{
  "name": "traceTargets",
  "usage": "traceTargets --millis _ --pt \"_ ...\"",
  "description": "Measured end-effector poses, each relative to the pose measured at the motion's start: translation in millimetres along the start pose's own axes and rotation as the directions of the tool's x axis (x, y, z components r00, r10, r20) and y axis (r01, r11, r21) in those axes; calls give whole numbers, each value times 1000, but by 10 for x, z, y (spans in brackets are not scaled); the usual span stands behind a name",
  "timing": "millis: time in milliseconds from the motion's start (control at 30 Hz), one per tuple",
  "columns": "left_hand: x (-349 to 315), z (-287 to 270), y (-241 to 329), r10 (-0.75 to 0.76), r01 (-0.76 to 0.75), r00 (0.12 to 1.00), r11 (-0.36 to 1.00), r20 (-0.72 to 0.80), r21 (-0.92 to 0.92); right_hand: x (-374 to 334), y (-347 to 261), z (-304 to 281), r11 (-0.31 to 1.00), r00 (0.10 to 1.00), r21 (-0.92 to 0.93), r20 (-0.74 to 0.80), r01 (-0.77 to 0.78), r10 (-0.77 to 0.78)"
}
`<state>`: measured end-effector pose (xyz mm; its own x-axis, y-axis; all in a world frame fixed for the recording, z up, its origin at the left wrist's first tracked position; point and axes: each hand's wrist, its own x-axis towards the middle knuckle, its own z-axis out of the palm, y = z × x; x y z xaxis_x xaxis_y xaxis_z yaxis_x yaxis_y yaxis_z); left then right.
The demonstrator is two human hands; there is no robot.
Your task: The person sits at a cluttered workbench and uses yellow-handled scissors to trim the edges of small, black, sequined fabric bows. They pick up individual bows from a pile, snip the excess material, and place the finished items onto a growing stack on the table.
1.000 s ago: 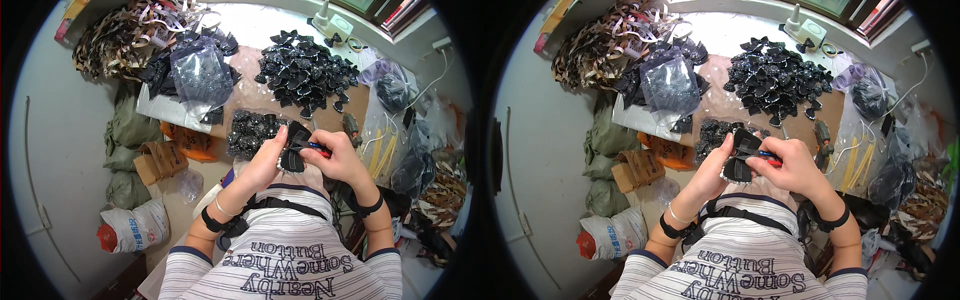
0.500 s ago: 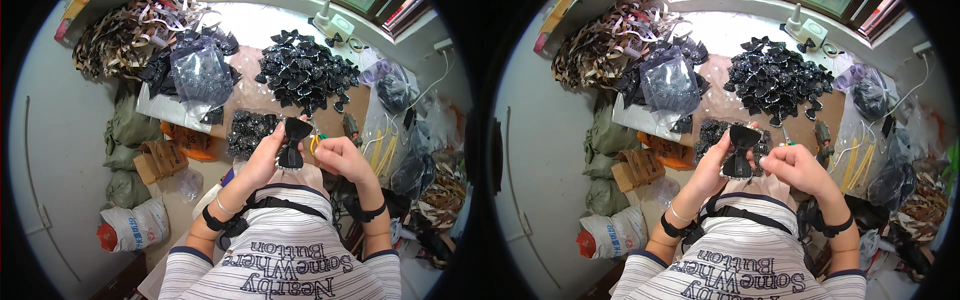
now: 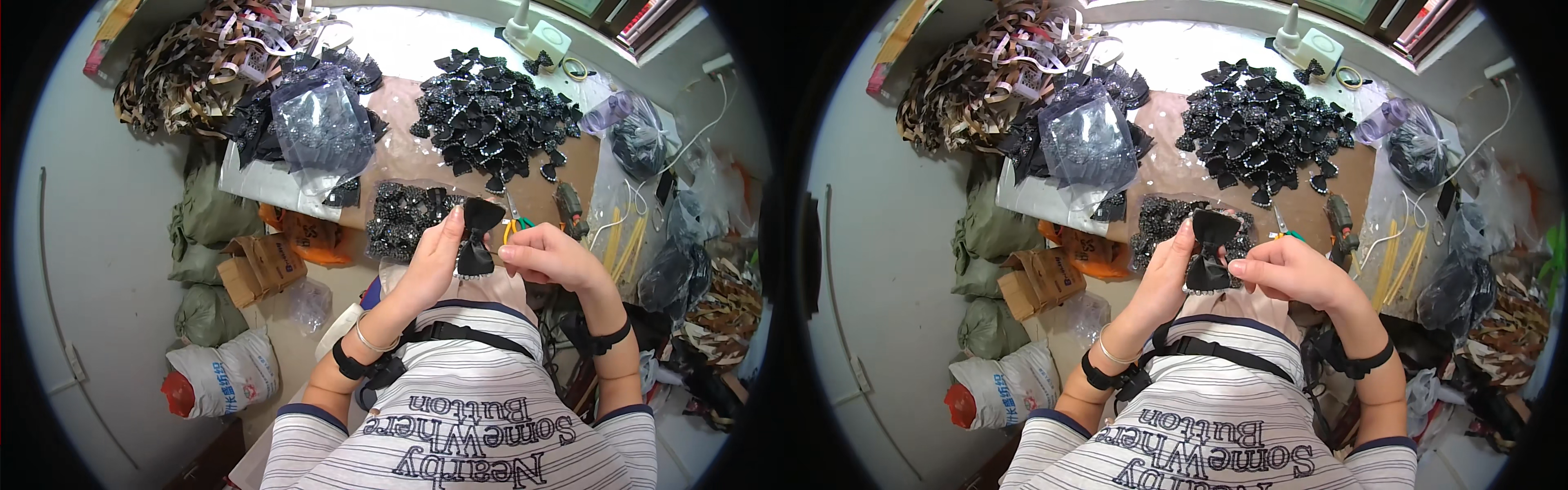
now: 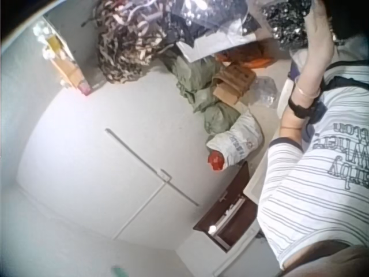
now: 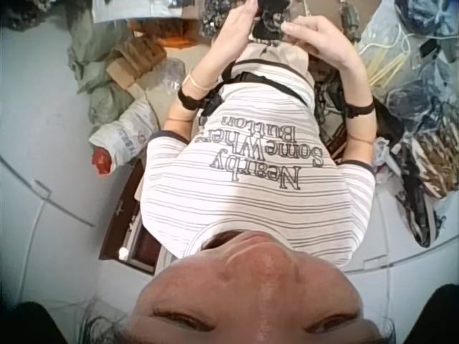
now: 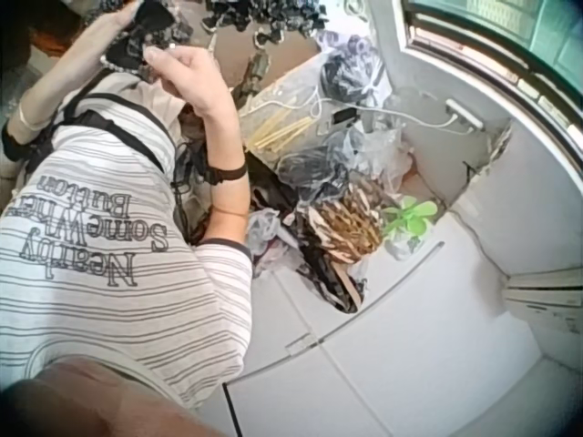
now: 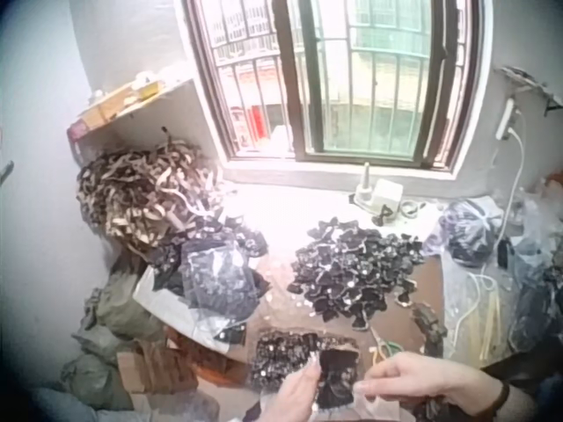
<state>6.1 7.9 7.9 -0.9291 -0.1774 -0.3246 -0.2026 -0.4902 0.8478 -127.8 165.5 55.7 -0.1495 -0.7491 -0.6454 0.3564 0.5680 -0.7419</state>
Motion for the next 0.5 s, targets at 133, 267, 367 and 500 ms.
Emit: traceTargets --millis 133,267,367,500 --pt "11 32 -26 50 -50 999 999 11 -9 130 129 -25 965 992 264 125 -9 -25" --pt "-13 30 -27 139 -136 989 988 -40 75 161 107 -32 938 979 338 205 -77 7" --pt "-34 26 -23 182 -178 983 978 -29 108 179 101 -56 935 961 331 273 -125 32" --pt "-21 -5 -2 238 -233 971 964 -19 124 183 59 -81 929 938 333 346 -162 40"
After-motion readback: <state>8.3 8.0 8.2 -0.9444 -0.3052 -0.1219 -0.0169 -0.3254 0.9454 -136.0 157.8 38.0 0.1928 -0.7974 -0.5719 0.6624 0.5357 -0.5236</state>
